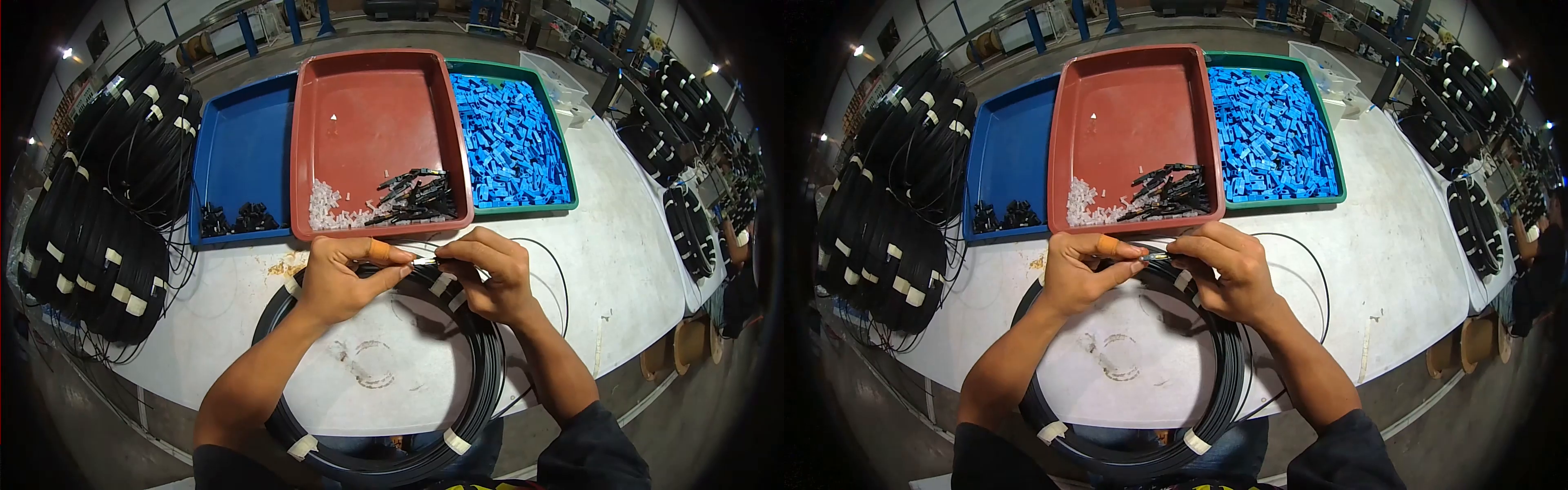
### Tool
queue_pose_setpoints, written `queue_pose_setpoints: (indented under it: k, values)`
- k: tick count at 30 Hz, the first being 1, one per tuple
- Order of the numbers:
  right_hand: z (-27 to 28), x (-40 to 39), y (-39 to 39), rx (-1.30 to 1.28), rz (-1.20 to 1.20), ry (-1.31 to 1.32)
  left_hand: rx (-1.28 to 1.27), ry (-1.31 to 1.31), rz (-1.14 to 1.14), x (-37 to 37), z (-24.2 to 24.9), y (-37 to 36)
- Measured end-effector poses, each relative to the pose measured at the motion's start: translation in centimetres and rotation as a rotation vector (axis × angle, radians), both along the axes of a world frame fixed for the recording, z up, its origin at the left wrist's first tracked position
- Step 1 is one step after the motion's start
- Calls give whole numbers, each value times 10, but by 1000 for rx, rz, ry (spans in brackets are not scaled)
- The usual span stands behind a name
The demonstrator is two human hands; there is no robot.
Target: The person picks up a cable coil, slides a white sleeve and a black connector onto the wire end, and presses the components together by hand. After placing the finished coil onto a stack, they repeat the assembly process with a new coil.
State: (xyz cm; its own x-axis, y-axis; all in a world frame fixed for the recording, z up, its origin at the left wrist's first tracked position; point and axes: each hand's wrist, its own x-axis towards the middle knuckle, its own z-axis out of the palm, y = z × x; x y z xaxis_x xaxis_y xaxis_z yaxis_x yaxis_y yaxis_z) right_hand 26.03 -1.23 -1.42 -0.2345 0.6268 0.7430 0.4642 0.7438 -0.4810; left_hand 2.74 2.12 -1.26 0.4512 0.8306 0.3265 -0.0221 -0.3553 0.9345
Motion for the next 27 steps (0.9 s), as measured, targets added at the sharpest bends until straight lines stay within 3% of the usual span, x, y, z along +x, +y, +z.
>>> queue_pose_setpoints:
  k: [7, 12, 19, 24, 27]
  values:
    - [1, 2, -1, -7, 9, -53, -8, 73, 45, -1, 2, 0]
    - [-3, 3, 1, -24, 7, -119, 127, 231, 141, 0, 8, -3]
    - [-3, 2, -1, -32, -15, -190, 290, 252, 146, 0, 5, -3]
    - [-1, 0, -3, -97, 0, -166, 433, 267, 165, 1, 7, -4]
    - [-3, -4, -3, -163, 15, -69, 395, 258, 151, -1, 10, -3]
